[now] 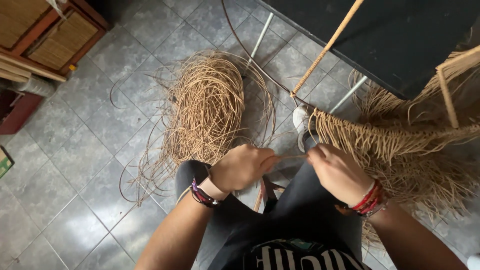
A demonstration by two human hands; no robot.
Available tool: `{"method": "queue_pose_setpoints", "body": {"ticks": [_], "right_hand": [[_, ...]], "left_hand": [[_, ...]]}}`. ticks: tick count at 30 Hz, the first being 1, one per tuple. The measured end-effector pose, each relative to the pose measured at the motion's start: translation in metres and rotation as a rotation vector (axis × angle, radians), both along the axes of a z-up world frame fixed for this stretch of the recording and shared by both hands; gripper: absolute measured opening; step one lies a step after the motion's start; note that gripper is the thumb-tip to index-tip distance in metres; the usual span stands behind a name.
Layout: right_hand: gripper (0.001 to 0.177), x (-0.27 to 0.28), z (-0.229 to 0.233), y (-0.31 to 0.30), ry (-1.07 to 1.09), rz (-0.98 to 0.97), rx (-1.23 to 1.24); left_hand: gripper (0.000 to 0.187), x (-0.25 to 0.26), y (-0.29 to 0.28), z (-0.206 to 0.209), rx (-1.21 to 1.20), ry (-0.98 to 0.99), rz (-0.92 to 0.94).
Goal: Weaving natural fibers onto a frame to create a textured furniture component
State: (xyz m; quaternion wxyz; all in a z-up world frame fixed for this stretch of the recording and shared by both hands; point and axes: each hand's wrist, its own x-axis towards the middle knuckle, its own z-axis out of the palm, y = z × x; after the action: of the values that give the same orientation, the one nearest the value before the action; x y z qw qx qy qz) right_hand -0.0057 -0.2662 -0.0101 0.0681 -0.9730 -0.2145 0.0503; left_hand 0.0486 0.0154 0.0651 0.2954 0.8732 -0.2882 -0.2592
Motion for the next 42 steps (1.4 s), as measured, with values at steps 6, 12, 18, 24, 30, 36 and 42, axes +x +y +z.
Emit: {"method": "queue_pose_setpoints", "body": {"ticks": [6,12,18,24,30,36,42], "right_hand": [[0.017,-0.007,0.003,-0.001,0.108,-0.036,0.153],[0.012,0.013,-0.007,-0.002,-0.153,-0.035,0.331],[0.018,0.048,0.031,0.016,-0.380,-0.167,0.645],[0.020,0.088,0.017,0.030,-0.612,-0.522,0.762],[0.005,0.112,-0.026,0.024,-0.471,-0.734,0.137],[0.008,0.112,-0.031,0.039,-0.052,-0.694,-0.112],[0.049,0.062,-0.033,0.071,-0.438,-0.683,0.436]], "left_hand": [[0.027,0.027,0.003,-0.003,-0.120,0.124,-0.028],[0.030,0.041,-0.010,-0.004,-0.202,-0.077,0.028],[0.027,0.017,-0.046,-0.033,-0.757,-0.624,-0.112],[0.037,0.044,-0.065,-0.119,-0.360,-0.553,0.012],[0.085,0.083,-0.083,-0.202,-0.052,-0.479,-0.027],[0.056,0.104,-0.120,-0.203,-0.282,-0.869,0.111],[0.025,0.068,-0.110,-0.216,-0.240,-0.155,0.227]]}}
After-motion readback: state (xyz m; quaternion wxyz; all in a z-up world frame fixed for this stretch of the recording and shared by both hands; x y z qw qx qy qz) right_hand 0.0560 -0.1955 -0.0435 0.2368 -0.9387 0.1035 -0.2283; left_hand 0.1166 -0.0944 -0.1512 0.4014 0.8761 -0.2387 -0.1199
